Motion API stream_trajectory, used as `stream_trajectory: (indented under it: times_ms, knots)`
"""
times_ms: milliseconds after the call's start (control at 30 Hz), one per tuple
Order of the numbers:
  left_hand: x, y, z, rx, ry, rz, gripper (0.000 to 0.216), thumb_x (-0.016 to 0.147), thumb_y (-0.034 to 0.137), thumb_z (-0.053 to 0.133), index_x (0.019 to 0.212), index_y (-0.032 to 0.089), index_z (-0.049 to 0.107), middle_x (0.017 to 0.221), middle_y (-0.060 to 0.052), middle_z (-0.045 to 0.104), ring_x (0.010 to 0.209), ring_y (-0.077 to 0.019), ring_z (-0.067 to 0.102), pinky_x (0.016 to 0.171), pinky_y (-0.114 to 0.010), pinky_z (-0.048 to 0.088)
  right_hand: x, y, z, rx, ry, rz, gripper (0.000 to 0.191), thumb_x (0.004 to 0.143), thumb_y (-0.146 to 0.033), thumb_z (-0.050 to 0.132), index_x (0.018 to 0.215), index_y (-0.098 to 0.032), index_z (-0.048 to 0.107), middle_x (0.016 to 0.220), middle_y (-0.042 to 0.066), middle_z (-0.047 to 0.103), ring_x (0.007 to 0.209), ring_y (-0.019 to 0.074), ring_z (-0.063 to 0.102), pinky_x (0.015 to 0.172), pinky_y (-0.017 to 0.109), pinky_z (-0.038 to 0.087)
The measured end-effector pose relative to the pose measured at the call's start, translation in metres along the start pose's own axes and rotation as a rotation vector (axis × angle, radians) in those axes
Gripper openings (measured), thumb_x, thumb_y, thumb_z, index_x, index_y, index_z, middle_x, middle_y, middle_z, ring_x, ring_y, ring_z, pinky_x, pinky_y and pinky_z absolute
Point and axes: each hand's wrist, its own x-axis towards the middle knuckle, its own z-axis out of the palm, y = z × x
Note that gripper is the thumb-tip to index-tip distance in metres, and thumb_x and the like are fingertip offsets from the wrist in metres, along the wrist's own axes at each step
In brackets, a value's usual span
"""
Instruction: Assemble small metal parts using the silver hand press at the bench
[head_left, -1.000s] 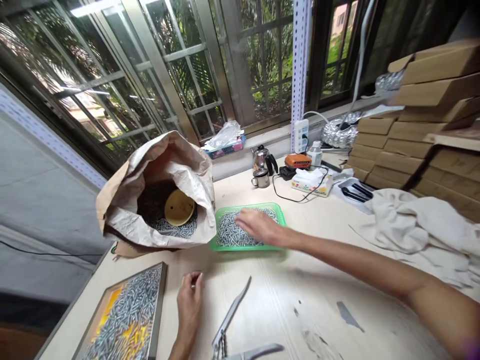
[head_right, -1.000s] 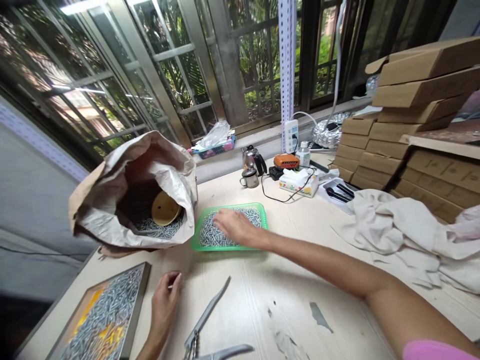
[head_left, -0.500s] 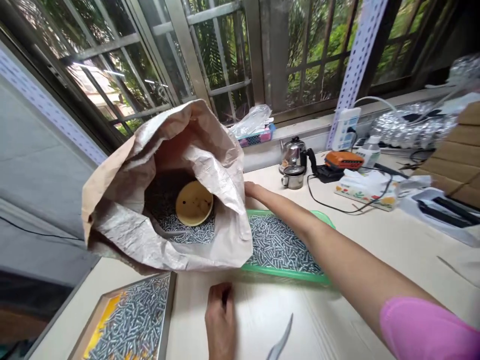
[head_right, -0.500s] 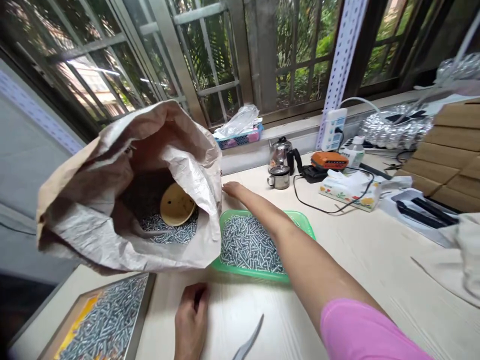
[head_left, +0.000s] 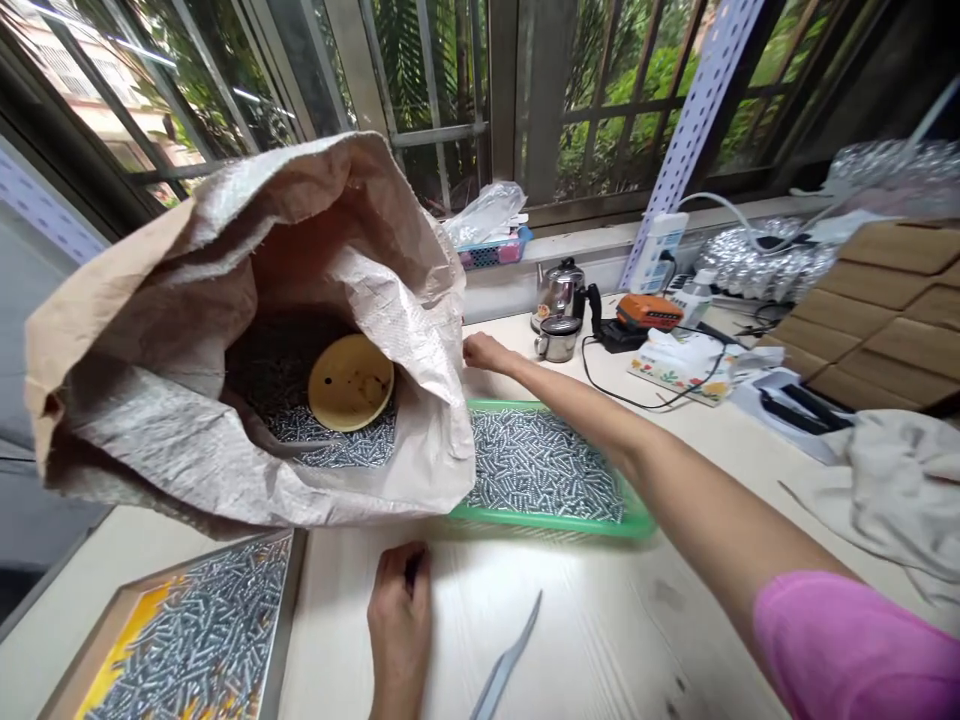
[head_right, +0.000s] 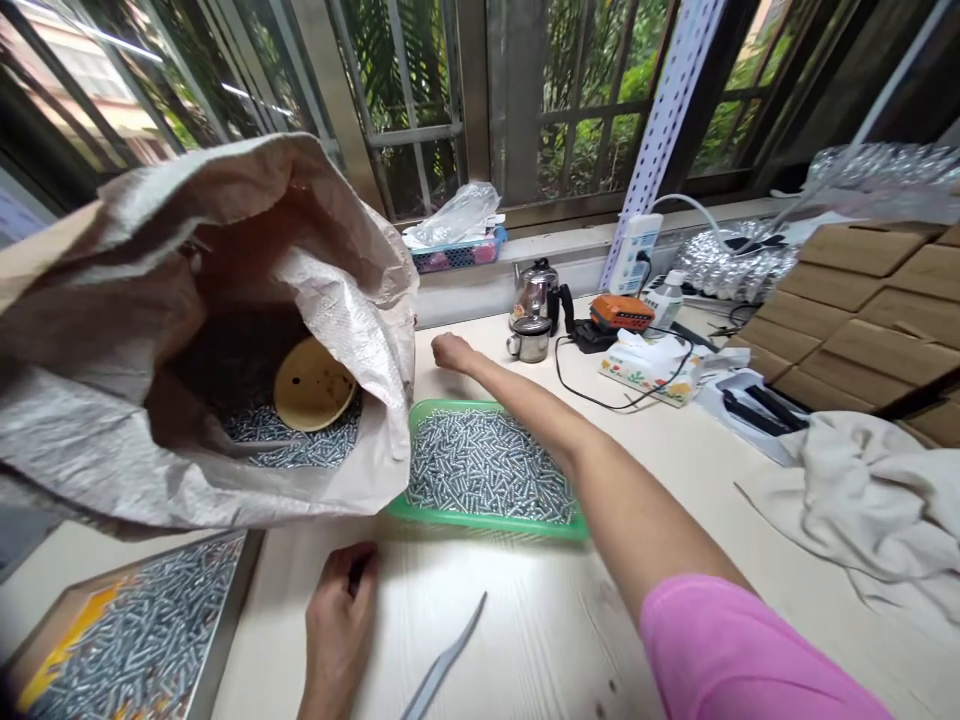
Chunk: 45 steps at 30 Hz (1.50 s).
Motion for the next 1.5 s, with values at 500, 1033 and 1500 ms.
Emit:
stream_trajectory:
  times_ms: [500,1033,1500]
  knots:
    - [-0.010,0.070,-0.054,-0.255,-0.089,-0.337,0.037,0.063,0.052,0.066,0.076,0.018,0.069,0.069,-0.006,0.069,0.064,-0.0223,0.064,0.062,-0.035,0.053,-0.282,-0.036,-0.070,0.197,-0.011,-0.453,0.023,0.099,-0.030,0.063,0.107,-0.017,0.080,0.097,0.008,0.076,0.081,0.0149,0.065,0.075,0.028,0.047]
    - [-0.175,0.078,-0.122,-0.228,-0.402,-0.625,0.050,0.056,0.057,0.085,0.081,0.013,0.079,0.070,-0.003,0.072,0.057,-0.0116,0.052,0.055,-0.024,0.038,-0.430,-0.134,0.080,-0.054,-0.294,-0.377,0.016,0.103,-0.022,0.052,0.101,-0.015,0.067,0.105,0.012,0.066,0.078,0.0186,0.053,0.064,0.033,0.032]
    - [-0.166,0.081,-0.106,-0.117,-0.529,-0.615,0.040,0.062,0.052,0.083,0.071,0.015,0.074,0.048,0.004,0.054,0.045,-0.0090,0.040,0.046,-0.023,0.027,-0.436,-0.131,0.085,-0.039,-0.256,-0.434,0.021,0.102,-0.008,0.041,0.096,-0.017,0.060,0.099,0.010,0.067,0.077,0.0189,0.051,0.065,0.034,0.031]
